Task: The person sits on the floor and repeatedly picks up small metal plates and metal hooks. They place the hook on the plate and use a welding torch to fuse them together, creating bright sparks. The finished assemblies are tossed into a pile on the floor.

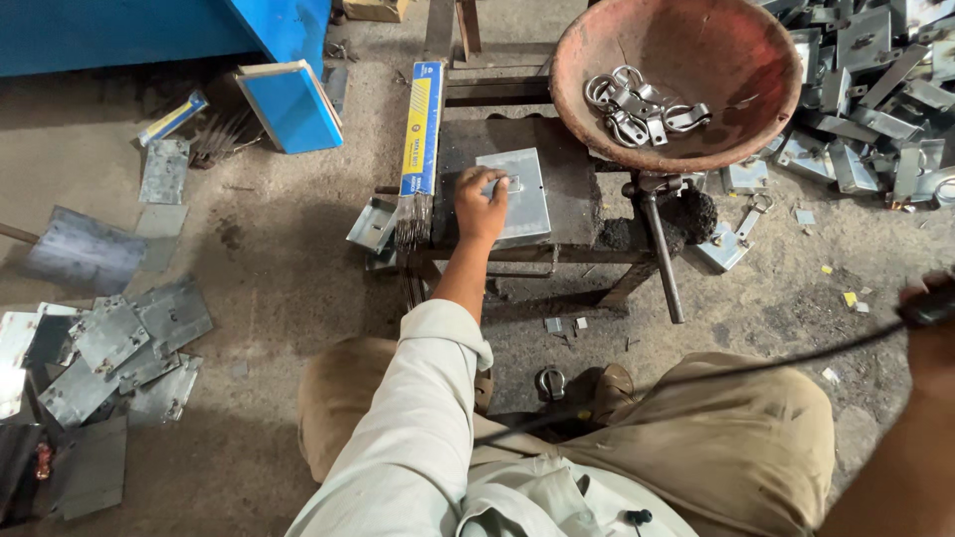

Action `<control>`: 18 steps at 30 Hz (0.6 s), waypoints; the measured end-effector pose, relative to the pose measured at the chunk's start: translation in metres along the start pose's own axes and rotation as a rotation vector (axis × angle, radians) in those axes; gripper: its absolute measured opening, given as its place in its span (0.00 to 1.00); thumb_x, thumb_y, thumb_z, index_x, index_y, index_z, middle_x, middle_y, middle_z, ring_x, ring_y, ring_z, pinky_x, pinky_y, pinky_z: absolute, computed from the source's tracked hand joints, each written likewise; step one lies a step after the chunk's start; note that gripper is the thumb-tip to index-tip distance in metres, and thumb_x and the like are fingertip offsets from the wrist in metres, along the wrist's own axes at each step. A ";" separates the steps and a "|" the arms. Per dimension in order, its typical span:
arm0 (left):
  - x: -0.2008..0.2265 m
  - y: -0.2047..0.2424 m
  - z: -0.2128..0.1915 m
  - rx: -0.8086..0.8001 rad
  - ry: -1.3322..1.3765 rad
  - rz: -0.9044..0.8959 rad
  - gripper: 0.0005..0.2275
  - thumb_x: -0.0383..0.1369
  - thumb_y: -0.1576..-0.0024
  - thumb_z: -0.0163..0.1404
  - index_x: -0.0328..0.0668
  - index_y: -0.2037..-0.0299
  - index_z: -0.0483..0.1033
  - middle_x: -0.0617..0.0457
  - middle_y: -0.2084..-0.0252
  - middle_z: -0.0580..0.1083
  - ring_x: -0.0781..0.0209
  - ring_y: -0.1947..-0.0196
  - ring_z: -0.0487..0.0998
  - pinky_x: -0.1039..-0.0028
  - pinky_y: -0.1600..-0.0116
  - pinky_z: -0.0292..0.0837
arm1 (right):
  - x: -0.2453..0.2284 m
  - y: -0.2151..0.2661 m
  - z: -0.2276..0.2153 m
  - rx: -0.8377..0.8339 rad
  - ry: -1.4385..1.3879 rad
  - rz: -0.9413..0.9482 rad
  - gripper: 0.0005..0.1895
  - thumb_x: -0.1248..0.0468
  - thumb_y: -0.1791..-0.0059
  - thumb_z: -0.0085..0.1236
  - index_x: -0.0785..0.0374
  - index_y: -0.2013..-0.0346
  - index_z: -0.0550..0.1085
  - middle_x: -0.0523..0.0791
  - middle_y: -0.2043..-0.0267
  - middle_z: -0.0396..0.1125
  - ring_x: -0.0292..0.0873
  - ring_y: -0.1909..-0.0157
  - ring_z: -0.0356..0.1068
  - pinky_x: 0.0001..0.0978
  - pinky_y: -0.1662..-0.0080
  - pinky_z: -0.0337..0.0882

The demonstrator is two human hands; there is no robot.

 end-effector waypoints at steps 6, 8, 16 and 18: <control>-0.003 0.001 -0.001 0.007 -0.005 -0.031 0.05 0.29 0.50 0.63 0.45 0.65 0.85 0.51 0.62 0.76 0.50 0.55 0.77 0.63 0.47 0.74 | 0.054 0.034 0.169 0.246 -0.057 0.122 0.21 0.75 0.44 0.58 0.62 0.43 0.58 0.47 0.57 0.63 0.45 0.63 0.71 0.40 0.58 0.79; -0.005 0.003 -0.001 0.001 -0.007 -0.032 0.04 0.29 0.50 0.63 0.46 0.65 0.84 0.52 0.62 0.77 0.51 0.55 0.78 0.64 0.47 0.74 | 0.076 0.053 0.227 0.217 0.130 0.194 0.36 0.76 0.56 0.58 0.58 0.36 0.55 0.44 0.56 0.62 0.40 0.61 0.70 0.37 0.58 0.78; -0.005 0.003 -0.002 0.007 -0.031 -0.040 0.05 0.29 0.50 0.64 0.46 0.65 0.85 0.52 0.62 0.77 0.52 0.55 0.77 0.64 0.47 0.73 | 0.126 0.086 0.290 -0.113 0.700 0.265 0.34 0.65 0.61 0.64 0.66 0.46 0.58 0.42 0.66 0.63 0.37 0.65 0.67 0.31 0.60 0.73; -0.002 0.002 -0.003 0.020 -0.018 -0.036 0.05 0.29 0.50 0.64 0.47 0.65 0.85 0.52 0.61 0.76 0.52 0.55 0.77 0.65 0.47 0.73 | 0.130 0.089 0.297 -0.123 0.649 0.197 0.36 0.63 0.62 0.66 0.66 0.45 0.58 0.40 0.65 0.62 0.36 0.64 0.64 0.29 0.59 0.70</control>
Point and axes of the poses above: each hand's wrist, its own y-axis away from the middle knuckle, its own z-axis out of the palm, x = y × z, the point moved 9 cm from there along -y, towards the middle knuckle
